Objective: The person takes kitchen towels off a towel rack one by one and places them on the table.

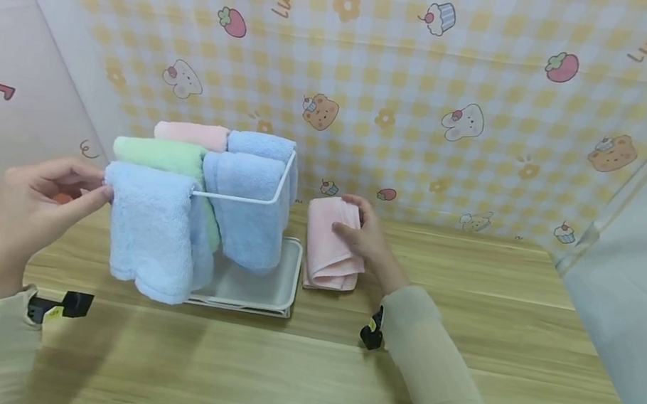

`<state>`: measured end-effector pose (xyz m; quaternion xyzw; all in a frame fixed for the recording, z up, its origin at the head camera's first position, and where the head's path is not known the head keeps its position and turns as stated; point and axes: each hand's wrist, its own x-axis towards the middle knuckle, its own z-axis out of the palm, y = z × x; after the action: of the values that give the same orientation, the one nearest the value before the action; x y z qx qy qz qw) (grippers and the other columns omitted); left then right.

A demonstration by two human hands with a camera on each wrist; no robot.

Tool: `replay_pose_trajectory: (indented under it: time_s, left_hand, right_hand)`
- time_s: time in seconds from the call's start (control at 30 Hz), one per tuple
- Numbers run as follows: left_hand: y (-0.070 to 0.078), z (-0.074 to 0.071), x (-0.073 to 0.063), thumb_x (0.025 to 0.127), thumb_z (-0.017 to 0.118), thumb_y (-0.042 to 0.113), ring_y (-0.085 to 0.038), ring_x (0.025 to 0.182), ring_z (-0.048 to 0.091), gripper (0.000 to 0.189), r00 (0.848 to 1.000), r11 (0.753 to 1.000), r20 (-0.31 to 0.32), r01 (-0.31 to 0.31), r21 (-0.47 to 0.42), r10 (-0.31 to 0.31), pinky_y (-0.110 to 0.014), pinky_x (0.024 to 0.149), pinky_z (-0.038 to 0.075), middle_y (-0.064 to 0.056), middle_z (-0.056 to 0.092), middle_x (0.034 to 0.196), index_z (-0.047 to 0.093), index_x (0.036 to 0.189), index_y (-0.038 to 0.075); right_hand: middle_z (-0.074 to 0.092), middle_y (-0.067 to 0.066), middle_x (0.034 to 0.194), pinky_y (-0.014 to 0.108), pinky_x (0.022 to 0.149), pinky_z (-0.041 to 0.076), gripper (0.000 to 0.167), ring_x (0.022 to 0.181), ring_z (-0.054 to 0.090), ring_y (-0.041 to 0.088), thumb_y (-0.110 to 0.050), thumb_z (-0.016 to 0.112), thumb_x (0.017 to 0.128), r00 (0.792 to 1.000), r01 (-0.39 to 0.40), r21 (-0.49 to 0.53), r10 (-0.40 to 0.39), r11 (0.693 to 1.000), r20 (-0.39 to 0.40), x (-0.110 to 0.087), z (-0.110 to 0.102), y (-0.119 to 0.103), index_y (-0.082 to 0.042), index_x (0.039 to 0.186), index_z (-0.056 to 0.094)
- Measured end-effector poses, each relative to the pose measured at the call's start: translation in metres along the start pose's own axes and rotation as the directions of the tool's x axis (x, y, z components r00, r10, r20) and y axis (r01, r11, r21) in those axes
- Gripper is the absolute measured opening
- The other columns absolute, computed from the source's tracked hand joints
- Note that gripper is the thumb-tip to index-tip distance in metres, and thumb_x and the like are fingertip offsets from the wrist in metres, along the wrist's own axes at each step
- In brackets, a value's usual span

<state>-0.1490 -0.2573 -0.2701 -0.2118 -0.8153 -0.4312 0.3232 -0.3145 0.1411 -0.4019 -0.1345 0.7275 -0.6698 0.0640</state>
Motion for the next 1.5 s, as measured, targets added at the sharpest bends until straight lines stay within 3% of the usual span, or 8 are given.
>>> replay_pose_trajectory:
  time_s: [0.23, 0.37, 0.53, 0.83, 1.0, 1.27, 1.4, 1.5]
  left_hand:
    - [0.002, -0.001, 0.000, 0.080, 0.073, -0.012, 0.005, 0.064, 0.063, 0.009, 1.000, 1.000, 0.010, -0.001, 0.000, 0.001, -0.011, 0.056, 0.044, 0.020, 0.072, 0.079, 0.069, 0.086, -0.007]
    - [0.004, -0.001, -0.001, 0.084, 0.076, 0.000, 0.004, 0.064, 0.063, 0.007, 0.999, 0.999, 0.019, 0.029, 0.021, -0.030, -0.011, 0.057, 0.044, 0.015, 0.074, 0.079, 0.070, 0.088, -0.004]
    - [0.003, 0.001, -0.001, 0.084, 0.076, 0.001, 0.004, 0.065, 0.063, 0.008, 0.999, 0.999, 0.021, 0.034, 0.015, -0.034, -0.011, 0.057, 0.044, 0.015, 0.074, 0.079, 0.071, 0.089, -0.004]
    - [0.004, 0.002, 0.001, 0.079, 0.071, -0.016, 0.006, 0.065, 0.063, 0.013, 0.999, 0.999, 0.016, 0.033, 0.016, -0.033, -0.012, 0.056, 0.043, 0.027, 0.070, 0.081, 0.069, 0.088, -0.006]
    - [0.004, 0.002, 0.000, 0.085, 0.074, -0.003, 0.003, 0.066, 0.063, 0.006, 0.998, 0.999, 0.023, 0.052, 0.002, -0.052, -0.013, 0.055, 0.043, 0.016, 0.074, 0.079, 0.070, 0.089, -0.005]
    - [0.003, 0.003, 0.000, 0.079, 0.070, -0.017, 0.005, 0.065, 0.064, 0.013, 0.999, 0.999, 0.010, 0.044, -0.010, -0.044, -0.012, 0.055, 0.043, 0.026, 0.070, 0.081, 0.069, 0.088, -0.008]
    - [0.000, 0.002, 0.000, 0.078, 0.070, -0.018, 0.006, 0.064, 0.063, 0.013, 1.000, 1.000, -0.001, 0.012, -0.019, -0.012, -0.012, 0.054, 0.042, 0.025, 0.071, 0.081, 0.069, 0.087, -0.008]
    - [-0.001, 0.000, -0.001, 0.083, 0.074, -0.007, 0.005, 0.063, 0.063, 0.006, 1.000, 1.000, -0.004, 0.016, -0.025, -0.016, -0.012, 0.054, 0.042, 0.021, 0.072, 0.078, 0.069, 0.087, -0.007]
  right_hand:
    - [0.047, 0.029, 0.139, 0.018, 0.077, 0.056, 0.065, 0.106, 0.058, 0.024, 0.008, 0.060, 0.091, 0.999, -0.021, -0.053, 0.023, 0.998, 0.022, 0.000, -0.008, 0.009, -0.005, 0.150, 0.034]
    - [0.039, 0.028, 0.151, 0.016, 0.081, 0.053, 0.068, 0.125, 0.049, 0.036, 0.009, 0.059, 0.091, 0.998, -0.058, -0.066, 0.060, 0.996, 0.036, -0.004, -0.012, 0.013, -0.005, 0.152, 0.031]
    - [0.036, 0.027, 0.152, 0.017, 0.080, 0.052, 0.067, 0.127, 0.047, 0.040, 0.006, 0.061, 0.092, 0.994, -0.095, -0.143, 0.102, 0.985, 0.043, -0.008, -0.018, 0.016, -0.005, 0.152, 0.032]
    - [0.027, 0.031, 0.155, 0.043, 0.101, 0.049, 0.061, 0.135, 0.042, 0.051, 0.001, 0.063, 0.093, 0.990, -0.075, -0.345, 0.111, 0.936, 0.087, -0.017, -0.031, 0.020, 0.002, 0.147, 0.035]
    - [0.025, 0.029, 0.157, 0.047, 0.100, 0.053, 0.060, 0.133, 0.044, 0.054, -0.003, 0.062, 0.095, 0.988, -0.079, -0.388, 0.124, 0.918, 0.093, -0.026, -0.039, 0.017, 0.002, 0.148, 0.034]
    - [0.030, 0.031, 0.154, 0.068, 0.111, 0.035, 0.063, 0.136, 0.032, 0.057, -0.010, 0.061, 0.097, 1.000, -0.024, -0.334, 0.028, 0.942, 0.006, -0.045, -0.046, -0.004, -0.001, 0.151, 0.030]
    - [0.035, 0.026, 0.154, 0.068, 0.112, 0.035, 0.064, 0.139, 0.032, 0.052, -0.013, 0.060, 0.098, 0.999, -0.004, -0.255, -0.007, 0.967, -0.041, -0.056, -0.041, -0.020, -0.006, 0.153, 0.029]
    - [0.040, 0.023, 0.152, 0.064, 0.112, 0.038, 0.064, 0.138, 0.037, 0.049, -0.014, 0.061, 0.098, 0.998, 0.025, -0.211, -0.039, 0.977, -0.059, -0.066, -0.032, -0.031, -0.007, 0.153, 0.030]
